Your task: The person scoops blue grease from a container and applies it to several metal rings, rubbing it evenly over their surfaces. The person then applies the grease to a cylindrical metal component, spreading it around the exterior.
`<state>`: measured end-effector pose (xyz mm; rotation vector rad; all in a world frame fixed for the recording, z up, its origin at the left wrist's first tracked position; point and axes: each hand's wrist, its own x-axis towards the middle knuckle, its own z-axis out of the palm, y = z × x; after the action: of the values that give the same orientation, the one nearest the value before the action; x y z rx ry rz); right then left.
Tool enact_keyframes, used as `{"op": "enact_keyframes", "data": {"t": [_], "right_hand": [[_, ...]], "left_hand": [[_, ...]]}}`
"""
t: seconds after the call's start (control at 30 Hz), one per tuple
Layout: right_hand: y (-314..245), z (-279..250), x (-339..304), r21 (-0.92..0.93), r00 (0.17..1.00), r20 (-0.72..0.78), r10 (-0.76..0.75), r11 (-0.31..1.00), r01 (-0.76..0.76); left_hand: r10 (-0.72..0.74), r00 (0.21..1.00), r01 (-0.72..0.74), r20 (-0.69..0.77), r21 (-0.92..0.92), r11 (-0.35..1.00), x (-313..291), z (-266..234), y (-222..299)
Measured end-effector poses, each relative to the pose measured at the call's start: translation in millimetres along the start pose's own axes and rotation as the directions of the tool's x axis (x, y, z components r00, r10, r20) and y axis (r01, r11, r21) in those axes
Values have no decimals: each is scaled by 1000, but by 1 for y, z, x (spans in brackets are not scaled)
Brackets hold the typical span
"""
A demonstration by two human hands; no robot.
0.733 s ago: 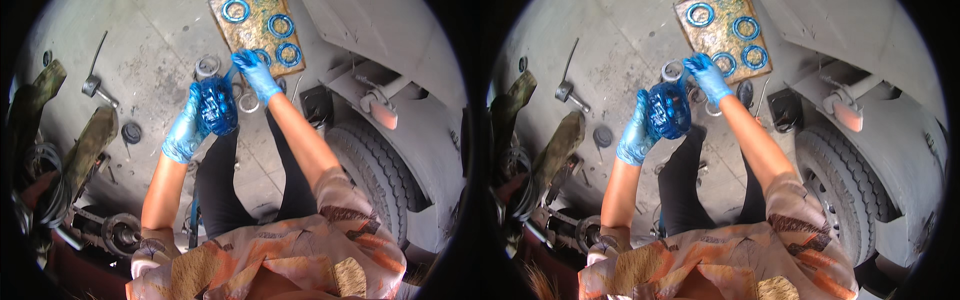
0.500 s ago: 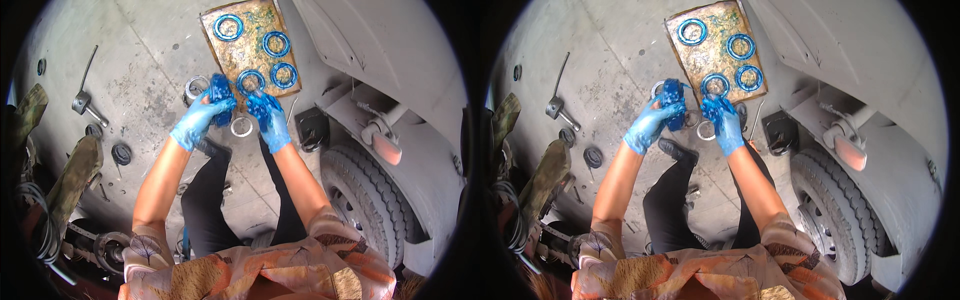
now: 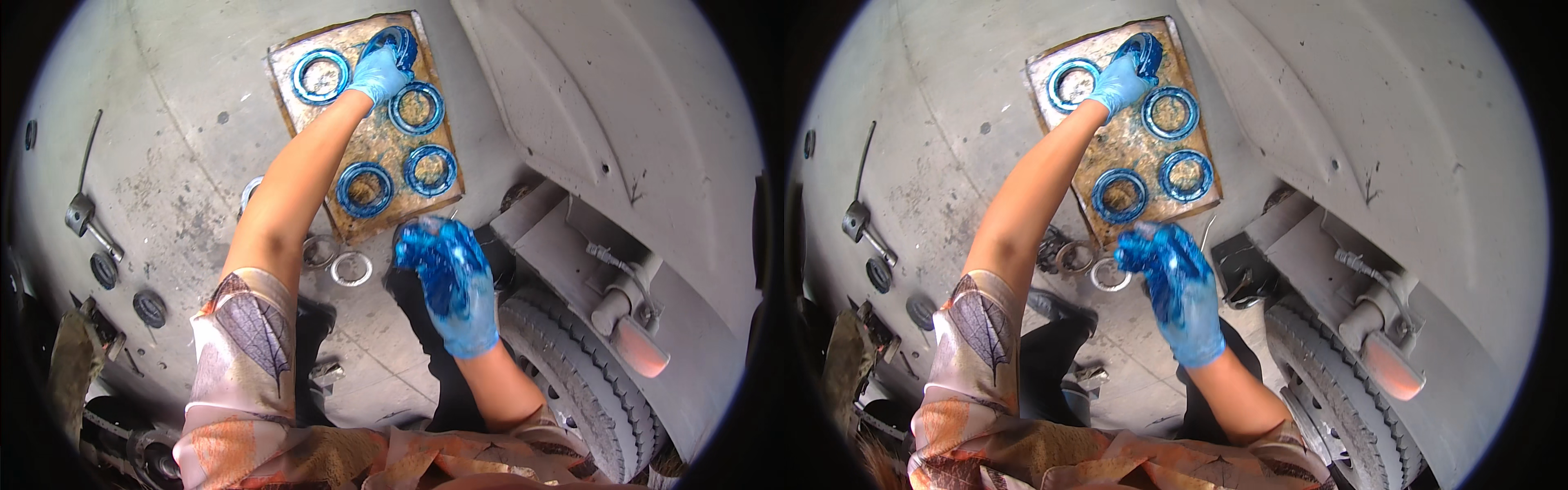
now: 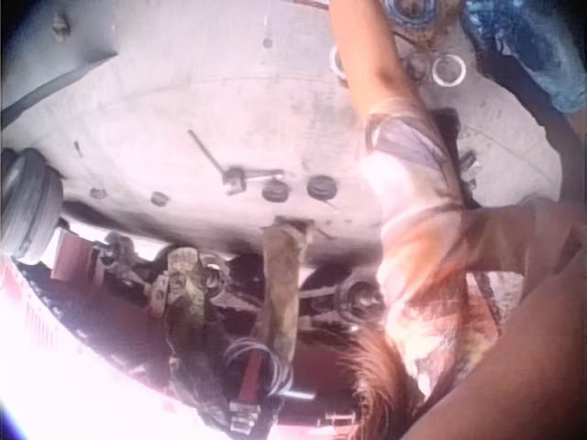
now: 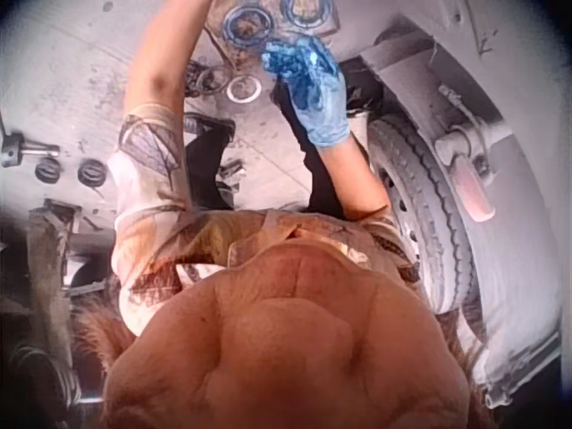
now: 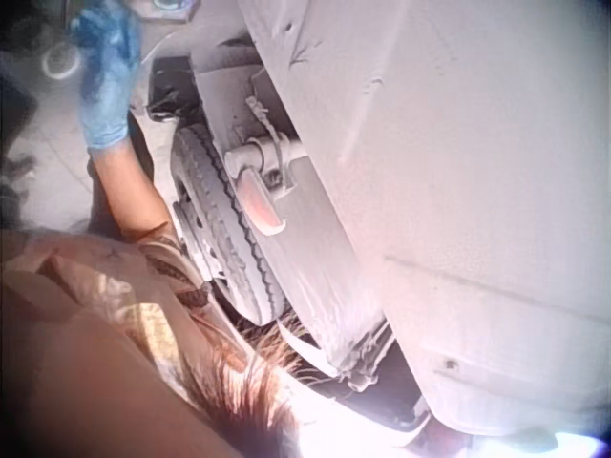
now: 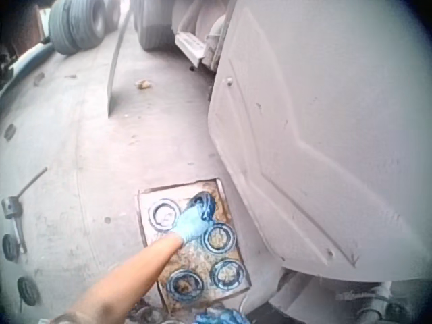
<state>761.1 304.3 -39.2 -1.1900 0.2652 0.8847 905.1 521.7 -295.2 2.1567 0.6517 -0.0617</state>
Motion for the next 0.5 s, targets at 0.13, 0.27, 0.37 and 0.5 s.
{"op": "enact_keyframes", "data": {"t": [0.13,0.27,0.37,0.5], "right_hand": [[-15,-3,1,-39,1000,12,-24,999,25],[-18,-6,6,31,999,23,-41,999,40],[-20,-4,10,53,1000,-1,-28,998,28],[-19,-4,15,79,1000,24,-1,997,-1]], "left_hand": [[70,996,-64,-50,121,991,43,32,-8],[282,950,-222,-135,342,913,58,70,-32],[318,948,-280,-3,470,837,60,85,-55],[297,955,-276,22,442,854,55,97,-75]]}}
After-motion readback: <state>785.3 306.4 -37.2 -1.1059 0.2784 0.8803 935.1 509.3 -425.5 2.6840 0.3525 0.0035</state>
